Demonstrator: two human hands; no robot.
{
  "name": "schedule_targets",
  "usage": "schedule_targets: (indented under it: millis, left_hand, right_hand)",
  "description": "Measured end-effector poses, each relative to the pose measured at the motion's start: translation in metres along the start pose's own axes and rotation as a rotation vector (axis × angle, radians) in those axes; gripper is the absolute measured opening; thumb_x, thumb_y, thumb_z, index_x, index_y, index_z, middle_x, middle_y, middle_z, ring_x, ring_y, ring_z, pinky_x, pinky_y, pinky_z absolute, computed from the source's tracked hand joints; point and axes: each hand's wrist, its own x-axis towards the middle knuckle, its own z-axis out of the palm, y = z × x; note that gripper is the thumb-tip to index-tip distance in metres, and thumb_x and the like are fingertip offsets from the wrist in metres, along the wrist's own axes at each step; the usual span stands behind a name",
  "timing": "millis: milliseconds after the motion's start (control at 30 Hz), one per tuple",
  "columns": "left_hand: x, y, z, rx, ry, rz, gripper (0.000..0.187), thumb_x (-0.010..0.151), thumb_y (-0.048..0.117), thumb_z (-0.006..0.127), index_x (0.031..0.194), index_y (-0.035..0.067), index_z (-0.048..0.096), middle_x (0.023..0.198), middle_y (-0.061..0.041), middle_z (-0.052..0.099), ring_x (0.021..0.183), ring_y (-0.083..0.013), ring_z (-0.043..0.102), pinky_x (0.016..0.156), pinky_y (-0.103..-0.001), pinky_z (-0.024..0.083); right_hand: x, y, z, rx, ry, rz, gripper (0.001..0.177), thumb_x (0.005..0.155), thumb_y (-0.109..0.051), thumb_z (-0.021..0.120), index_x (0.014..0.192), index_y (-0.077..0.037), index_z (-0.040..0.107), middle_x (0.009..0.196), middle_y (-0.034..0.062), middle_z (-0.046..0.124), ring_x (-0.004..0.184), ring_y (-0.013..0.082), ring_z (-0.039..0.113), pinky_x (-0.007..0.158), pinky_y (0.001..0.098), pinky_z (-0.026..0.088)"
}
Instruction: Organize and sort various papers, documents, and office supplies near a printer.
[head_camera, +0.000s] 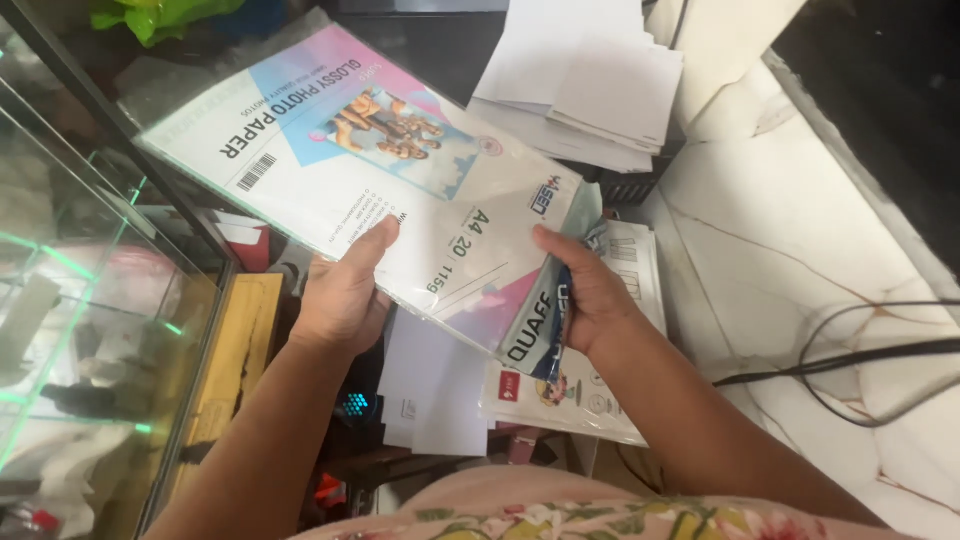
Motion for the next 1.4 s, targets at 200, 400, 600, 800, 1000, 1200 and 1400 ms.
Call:
schedule_targets:
  millis: [200, 400, 600, 800, 1000, 1200, 1400]
  left_hand:
    - [-0.037, -0.013, 0.034, 0.007, 0.01, -0.003, 0.046, 0.093, 0.003, 0.063, 0.138, 0.003, 0.053, 0.131, -0.012, 0.065, 0.117, -0.0241, 0.066, 0.097, -0.039, 0.058]
    - [-0.068, -0.042, 0.06, -0.028, -0.008, -0.124, 0.051, 0.092, 0.004, 0.061, 0.141, -0.003, 0.048, 0.136, -0.019, 0.063, 0.119, -0.028, 0.066, 0.1, -0.041, 0.057]
    - [-0.083, -0.082, 0.086, -0.153, -0.174, -0.32, 0.058, 0.091, 0.013, 0.064, 0.145, -0.004, 0.048, 0.134, -0.016, 0.066, 0.121, -0.0306, 0.065, 0.103, -0.045, 0.055]
    - [-0.086, -0.126, 0.103, -0.216, -0.22, -0.485, 0.058, 0.092, 0.024, 0.069, 0.144, 0.008, 0.051, 0.131, -0.011, 0.066, 0.116, -0.0259, 0.064, 0.093, -0.039, 0.053]
    - [-0.083, -0.167, 0.105, -0.285, -0.165, -0.795, 0.068, 0.081, 0.04, 0.077, 0.14, 0.02, 0.051, 0.135, -0.005, 0.062, 0.12, -0.0245, 0.062, 0.097, -0.037, 0.053]
    - [-0.069, -0.22, 0.09, -0.328, -0.165, -0.886, 0.067, 0.082, 0.05, 0.078, 0.138, 0.022, 0.054, 0.129, 0.0, 0.064, 0.109, -0.0182, 0.061, 0.099, -0.039, 0.052]
    - [-0.069, -0.233, 0.104, -0.393, -0.218, -0.987, 0.065, 0.078, 0.061, 0.075, 0.132, 0.028, 0.059, 0.125, 0.006, 0.067, 0.109, -0.0141, 0.064, 0.096, -0.037, 0.051]
  right_hand:
    - [-0.029, -0.009, -0.029, -0.005, -0.015, -0.033, 0.064, 0.075, -0.023, 0.079, 0.131, -0.001, 0.058, 0.115, 0.0184, 0.072, 0.103, 0.0354, 0.073, 0.084, 0.0581, 0.063]
    - [-0.066, -0.042, -0.061, -0.116, -0.049, -0.224, 0.063, 0.077, -0.018, 0.08, 0.132, 0.002, 0.06, 0.114, 0.0184, 0.072, 0.101, 0.0328, 0.073, 0.086, 0.0468, 0.065]
    - [-0.125, -0.084, -0.061, -0.349, 0.207, -0.376, 0.058, 0.076, -0.014, 0.078, 0.127, 0.009, 0.062, 0.109, 0.0235, 0.074, 0.09, 0.0312, 0.077, 0.077, 0.0413, 0.066]
    - [-0.158, -0.121, -0.058, -0.566, 0.156, -0.534, 0.054, 0.076, -0.006, 0.074, 0.126, 0.01, 0.062, 0.105, 0.0228, 0.075, 0.084, 0.0299, 0.078, 0.066, 0.041, 0.067]
    - [-0.145, -0.132, -0.064, -0.795, 0.27, -0.57, 0.049, 0.073, -0.004, 0.079, 0.119, 0.001, 0.064, 0.102, 0.0166, 0.076, 0.082, 0.0249, 0.077, 0.059, 0.0349, 0.064]
    - [-0.131, -0.147, -0.057, -0.953, 0.38, -0.484, 0.044, 0.071, -0.009, 0.082, 0.112, -0.005, 0.069, 0.088, 0.008, 0.075, 0.058, 0.0125, 0.062, 0.043, 0.0271, 0.046]
    - [-0.112, -0.159, -0.039, -1.221, 0.53, -0.344, 0.037, 0.072, -0.011, 0.086, 0.105, -0.002, 0.072, 0.074, 0.0098, 0.059, 0.042, 0.0101, 0.04, 0.034, 0.029, 0.024]
